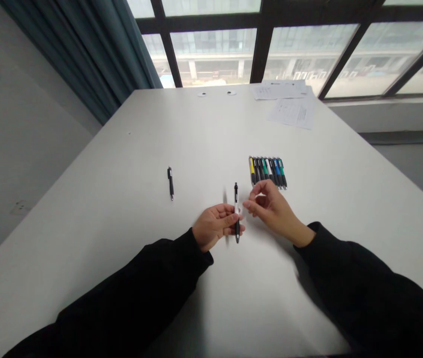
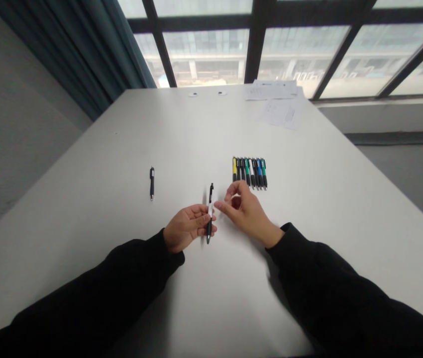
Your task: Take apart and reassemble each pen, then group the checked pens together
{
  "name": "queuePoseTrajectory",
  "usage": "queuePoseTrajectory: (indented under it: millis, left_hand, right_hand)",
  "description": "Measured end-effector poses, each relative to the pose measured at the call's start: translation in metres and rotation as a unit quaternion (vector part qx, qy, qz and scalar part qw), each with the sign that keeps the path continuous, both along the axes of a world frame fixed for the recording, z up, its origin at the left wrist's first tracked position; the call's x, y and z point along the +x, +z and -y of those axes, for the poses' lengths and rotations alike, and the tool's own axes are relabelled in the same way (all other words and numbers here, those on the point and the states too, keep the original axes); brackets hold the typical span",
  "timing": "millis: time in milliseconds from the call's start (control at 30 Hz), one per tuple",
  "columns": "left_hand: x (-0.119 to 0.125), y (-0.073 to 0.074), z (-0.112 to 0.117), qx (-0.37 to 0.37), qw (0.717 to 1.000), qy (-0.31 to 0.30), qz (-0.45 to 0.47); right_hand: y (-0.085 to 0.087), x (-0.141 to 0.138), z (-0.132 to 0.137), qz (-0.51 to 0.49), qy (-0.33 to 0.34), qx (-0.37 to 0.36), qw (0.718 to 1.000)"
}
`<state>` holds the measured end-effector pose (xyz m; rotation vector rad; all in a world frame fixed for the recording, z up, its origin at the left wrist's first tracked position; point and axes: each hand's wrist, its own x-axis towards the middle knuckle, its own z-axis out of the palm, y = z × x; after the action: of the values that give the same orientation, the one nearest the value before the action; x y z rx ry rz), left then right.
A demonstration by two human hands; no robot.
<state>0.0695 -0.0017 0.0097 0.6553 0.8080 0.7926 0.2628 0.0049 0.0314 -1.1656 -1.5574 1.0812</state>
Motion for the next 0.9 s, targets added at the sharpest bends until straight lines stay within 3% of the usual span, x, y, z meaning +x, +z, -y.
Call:
queuePoseTrajectory:
  millis: [67,133,233,367,567,900]
  left_hand:
    - [-0.001,-0.002,-0.009,0.020,0.998,0.053,-0.026]
    - [0.000,-0.004,-0.018,0.045,0.994,0.084,-0.053]
    - [0.006,-0.005,-0.030,0.070,0.988,0.103,-0.086]
    - [0.017,-0.004,-0.045,0.090,0.983,0.095,-0.131]
    - [0.023,-0.003,-0.057,0.116,0.969,0.107,-0.192]
    - [0.016,-0.011,-0.053,0.157,0.965,0.076,-0.198]
  right_hand:
    - [-0.001,-0.009,0.012,0.180,0.051,0.044,0.981]
    - [-0.004,-0.018,0.021,0.283,0.083,0.081,0.952]
    - [-0.012,-0.029,0.024,0.404,0.048,0.105,0.907]
    - [-0.018,-0.035,0.008,0.513,-0.012,0.062,0.856]
    - [-0.018,-0.030,-0.031,0.580,-0.077,-0.020,0.811]
    - [-0.019,-0.029,-0.050,0.584,-0.089,-0.014,0.807]
